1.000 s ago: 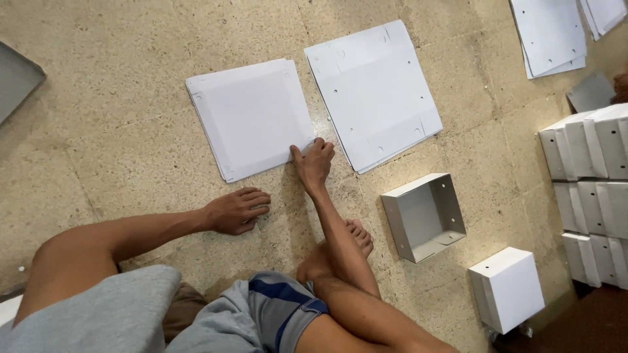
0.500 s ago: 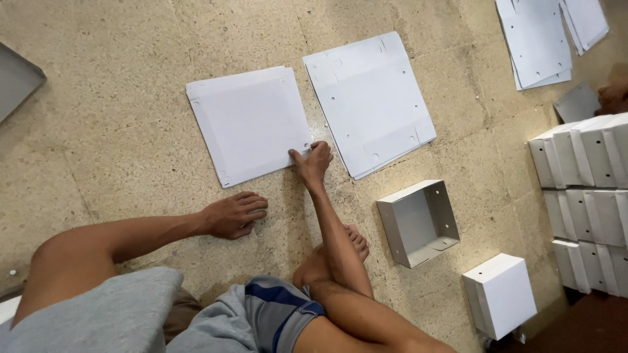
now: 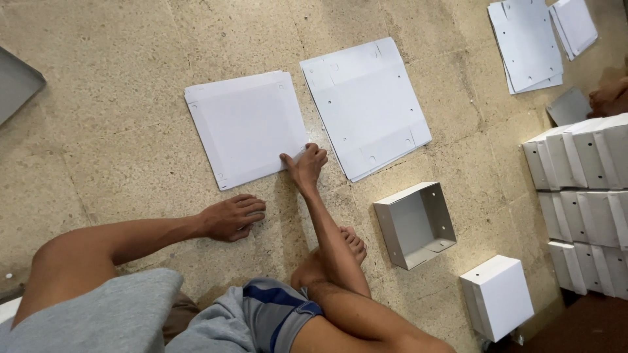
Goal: Assembling cardboard boxes by folding flat sheets and tucking in flaps while sitting on the floor.
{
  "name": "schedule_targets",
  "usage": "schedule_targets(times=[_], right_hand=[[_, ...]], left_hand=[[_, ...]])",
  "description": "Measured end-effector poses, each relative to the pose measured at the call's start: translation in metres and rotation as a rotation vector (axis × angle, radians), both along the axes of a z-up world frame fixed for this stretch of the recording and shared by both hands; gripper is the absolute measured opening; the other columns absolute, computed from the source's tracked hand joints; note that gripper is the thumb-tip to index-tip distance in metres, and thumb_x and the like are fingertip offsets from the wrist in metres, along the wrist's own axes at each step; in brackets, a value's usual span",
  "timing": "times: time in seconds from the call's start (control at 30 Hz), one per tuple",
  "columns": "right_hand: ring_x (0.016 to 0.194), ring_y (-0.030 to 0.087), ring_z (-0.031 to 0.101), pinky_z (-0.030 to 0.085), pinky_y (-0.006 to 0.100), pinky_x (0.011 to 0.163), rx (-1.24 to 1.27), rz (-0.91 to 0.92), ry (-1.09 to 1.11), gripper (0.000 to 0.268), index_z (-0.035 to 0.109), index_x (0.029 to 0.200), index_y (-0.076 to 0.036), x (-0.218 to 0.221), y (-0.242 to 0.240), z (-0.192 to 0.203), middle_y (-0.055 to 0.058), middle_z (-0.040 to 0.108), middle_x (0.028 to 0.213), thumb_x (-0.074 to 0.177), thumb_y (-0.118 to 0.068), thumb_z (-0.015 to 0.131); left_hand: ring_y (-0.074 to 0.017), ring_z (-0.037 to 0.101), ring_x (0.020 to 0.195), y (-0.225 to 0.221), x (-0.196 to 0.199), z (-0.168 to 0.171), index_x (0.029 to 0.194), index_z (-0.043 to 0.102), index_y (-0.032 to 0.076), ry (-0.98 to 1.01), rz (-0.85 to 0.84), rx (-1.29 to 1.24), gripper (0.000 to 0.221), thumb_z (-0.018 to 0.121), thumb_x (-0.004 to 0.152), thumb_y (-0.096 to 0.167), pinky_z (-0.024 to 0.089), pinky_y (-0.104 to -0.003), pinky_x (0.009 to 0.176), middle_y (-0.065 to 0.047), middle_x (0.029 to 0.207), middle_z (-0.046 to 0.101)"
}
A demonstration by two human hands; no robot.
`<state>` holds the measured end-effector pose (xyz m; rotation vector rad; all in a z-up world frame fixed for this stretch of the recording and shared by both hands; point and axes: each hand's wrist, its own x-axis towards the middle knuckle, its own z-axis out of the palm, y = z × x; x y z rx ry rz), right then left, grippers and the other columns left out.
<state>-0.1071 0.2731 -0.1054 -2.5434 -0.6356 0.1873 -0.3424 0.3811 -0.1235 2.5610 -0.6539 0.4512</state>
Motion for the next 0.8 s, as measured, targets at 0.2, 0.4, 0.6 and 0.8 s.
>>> schedule_targets(times=[0.2, 0.4, 0.6, 0.8], right_hand=[[0.111, 0.048, 0.042, 0.031, 0.052, 0.104, 0.065, 0.042, -0.013, 0.078, 0.038, 0.108, -0.003, 0.02, -0.003, -0.018, 0.019, 0.04, 0.108, 0.063, -0.035, 0.093], [0.117, 0.039, 0.061, 0.047, 0.051, 0.1, 0.286, -0.172, 0.286, 0.05, 0.05, 0.118, -0.012, 0.024, -0.006, -0.009, 0.019, 0.064, 0.113, 0.083, -0.033, 0.079], [0.091, 0.021, 0.066, 0.058, 0.04, 0.083, 0.742, -0.163, 0.728, 0.034, 0.071, 0.108, -0.004, 0.015, -0.008, 0.058, 0.012, 0.069, 0.093, 0.085, -0.024, 0.085], [0.093, 0.02, 0.068, 0.06, 0.041, 0.086, 0.876, -0.154, 0.785, 0.024, 0.073, 0.103, -0.007, 0.018, -0.015, 0.098, 0.009, 0.069, 0.093, 0.086, -0.019, 0.084]], left_hand=[[-0.0274, 0.053, 0.126, 0.001, -0.001, 0.0, 0.118, 0.058, 0.007, 0.017, -0.006, 0.008, 0.034, 0.053, 0.088, 0.02, 0.036, -0.047, 0.113, -0.012, 0.123, 0.056], [-0.0279, 0.052, 0.128, 0.001, -0.002, -0.001, 0.119, 0.058, 0.007, 0.03, -0.003, -0.019, 0.035, 0.053, 0.087, 0.019, 0.037, -0.048, 0.112, -0.012, 0.124, 0.056], [-0.0283, 0.052, 0.127, 0.002, -0.002, 0.001, 0.119, 0.058, 0.007, 0.022, -0.024, -0.016, 0.033, 0.053, 0.087, 0.018, 0.037, -0.048, 0.112, -0.012, 0.123, 0.056], [-0.0287, 0.052, 0.127, 0.004, -0.005, 0.0, 0.123, 0.057, 0.007, 0.036, -0.036, -0.02, 0.035, 0.051, 0.09, 0.017, 0.037, -0.049, 0.112, -0.012, 0.127, 0.055]])
